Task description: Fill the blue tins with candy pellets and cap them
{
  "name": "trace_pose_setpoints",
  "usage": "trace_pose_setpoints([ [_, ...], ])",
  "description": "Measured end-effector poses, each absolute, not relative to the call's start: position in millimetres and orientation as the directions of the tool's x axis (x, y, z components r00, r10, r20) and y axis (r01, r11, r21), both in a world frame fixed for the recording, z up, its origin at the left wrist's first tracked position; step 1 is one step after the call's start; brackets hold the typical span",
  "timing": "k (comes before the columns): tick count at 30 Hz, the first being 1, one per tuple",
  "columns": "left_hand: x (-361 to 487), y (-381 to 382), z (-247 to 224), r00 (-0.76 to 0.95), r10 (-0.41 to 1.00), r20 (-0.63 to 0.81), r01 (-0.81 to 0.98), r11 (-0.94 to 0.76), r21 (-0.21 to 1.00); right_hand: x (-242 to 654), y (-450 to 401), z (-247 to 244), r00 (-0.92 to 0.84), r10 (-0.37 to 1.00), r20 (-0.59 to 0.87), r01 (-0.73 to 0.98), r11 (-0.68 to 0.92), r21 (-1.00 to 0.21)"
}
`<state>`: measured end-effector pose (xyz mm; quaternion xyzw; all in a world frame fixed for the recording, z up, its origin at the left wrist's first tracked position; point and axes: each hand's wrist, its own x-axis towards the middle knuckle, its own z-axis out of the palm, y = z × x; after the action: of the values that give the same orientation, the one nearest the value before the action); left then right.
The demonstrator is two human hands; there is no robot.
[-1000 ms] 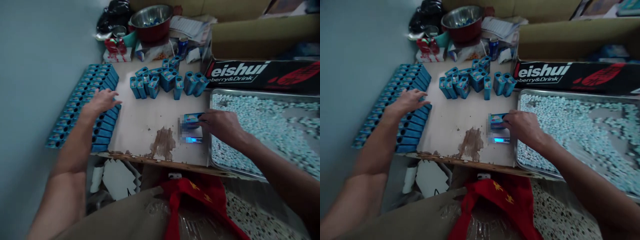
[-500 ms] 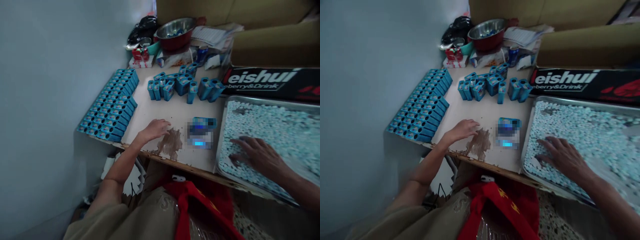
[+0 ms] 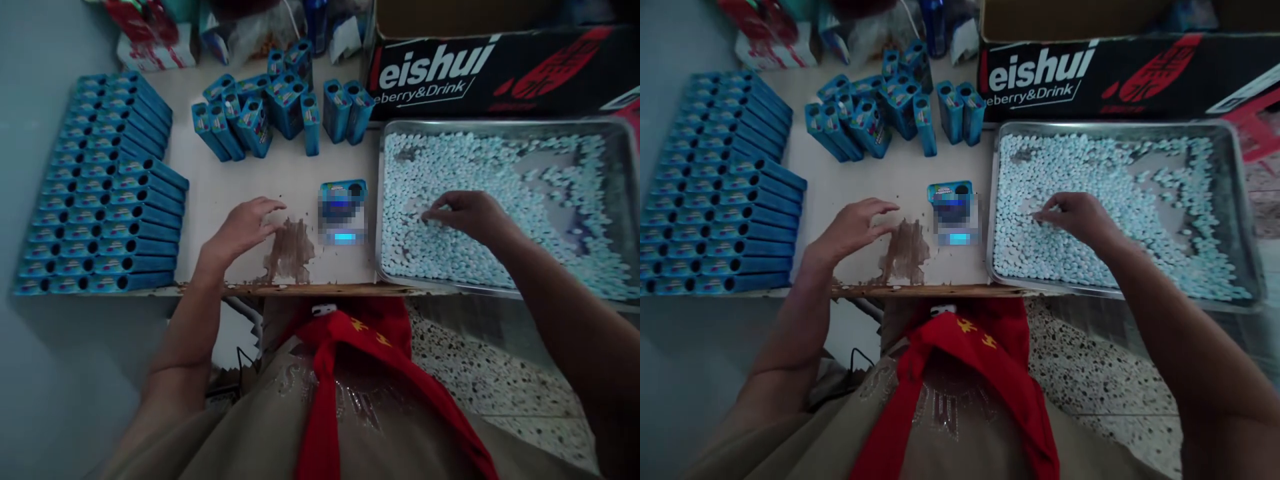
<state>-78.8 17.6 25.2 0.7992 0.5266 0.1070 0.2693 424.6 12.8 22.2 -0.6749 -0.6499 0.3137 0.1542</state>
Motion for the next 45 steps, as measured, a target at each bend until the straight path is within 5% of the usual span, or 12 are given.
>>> trace_pose_setpoints([
  [2,-73.1,20.3,22.8,0.415,0.906,-0.084,0.743,-0.284,0.607,416.6,10.7,31.6,0.06,0.935,-0.349,0.71,-0.285,-0.643],
  [6,-61.7,25.5,17.2,0.38,0.923,-0.056,0.641,-0.22,0.735,405.8,17.4,38.7,-0.001,0.809,-0.588,0.264,-0.567,-0.78],
  [11,-47.1,28.0,10.5,0.332,0.937,-0.107,0.516,-0.085,0.853,395.4,25.0,36.3,0.021,0.787,-0.617,0.029,-0.617,-0.786],
  [16,-27.5,29.9,10.2,0.351,0.931,-0.1,0.436,-0.069,0.897,367.5,41.0,65.1,0.003,0.866,-0.5,0.164,-0.494,-0.854],
  [23,-23.5,29.4,13.8,0.35,0.932,-0.091,0.432,-0.075,0.899,302.4,64.8,134.0,-0.264,0.866,-0.425,0.416,-0.295,-0.86],
  [30,-37.6,28.9,7.3,0.342,0.933,-0.111,0.411,-0.042,0.911,278.3,73.9,127.7,-0.434,0.799,-0.416,0.513,-0.161,-0.843],
  [37,-47.7,29.4,5.7,0.348,0.933,-0.091,0.438,-0.076,0.896,274.4,72.8,118.5,-0.5,0.832,-0.238,0.82,0.368,-0.438],
  [42,-49.9,30.8,9.0,0.37,0.926,-0.075,0.46,-0.112,0.881,267.7,64.3,126.9,-0.476,0.858,-0.193,0.841,0.38,-0.385],
  [45,-51.1,28.2,14.5,0.372,0.927,-0.059,0.454,-0.126,0.882,282.7,65.3,125.2,-0.399,0.894,-0.205,0.793,0.224,-0.566],
])
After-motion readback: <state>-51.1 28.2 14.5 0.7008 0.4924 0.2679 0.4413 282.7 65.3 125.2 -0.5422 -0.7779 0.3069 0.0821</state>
